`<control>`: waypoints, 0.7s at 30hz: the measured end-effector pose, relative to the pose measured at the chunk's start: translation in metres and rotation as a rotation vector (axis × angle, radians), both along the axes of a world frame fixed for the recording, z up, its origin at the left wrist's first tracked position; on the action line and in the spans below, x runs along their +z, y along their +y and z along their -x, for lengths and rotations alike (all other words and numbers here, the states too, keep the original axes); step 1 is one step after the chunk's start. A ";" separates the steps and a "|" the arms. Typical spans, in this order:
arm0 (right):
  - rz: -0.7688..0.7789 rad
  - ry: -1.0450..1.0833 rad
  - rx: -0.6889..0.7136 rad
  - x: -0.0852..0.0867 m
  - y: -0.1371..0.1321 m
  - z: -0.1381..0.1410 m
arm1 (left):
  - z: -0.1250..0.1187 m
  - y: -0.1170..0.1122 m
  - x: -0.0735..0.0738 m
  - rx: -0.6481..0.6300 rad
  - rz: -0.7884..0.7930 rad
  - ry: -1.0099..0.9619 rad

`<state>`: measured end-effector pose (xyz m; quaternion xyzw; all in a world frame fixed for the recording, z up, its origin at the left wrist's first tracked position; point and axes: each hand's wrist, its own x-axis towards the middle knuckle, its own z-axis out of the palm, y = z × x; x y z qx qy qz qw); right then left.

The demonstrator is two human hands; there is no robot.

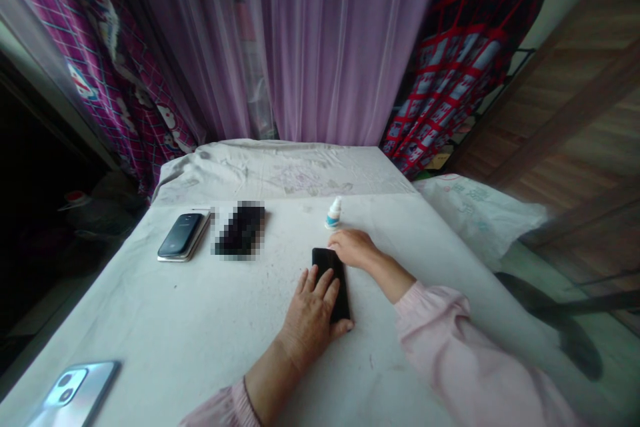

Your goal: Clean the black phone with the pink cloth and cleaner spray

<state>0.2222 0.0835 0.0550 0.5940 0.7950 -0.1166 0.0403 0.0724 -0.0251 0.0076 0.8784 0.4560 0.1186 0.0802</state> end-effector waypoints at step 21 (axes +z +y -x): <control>-0.022 0.090 -0.122 -0.008 -0.013 -0.015 | -0.001 -0.002 0.000 0.027 -0.012 0.006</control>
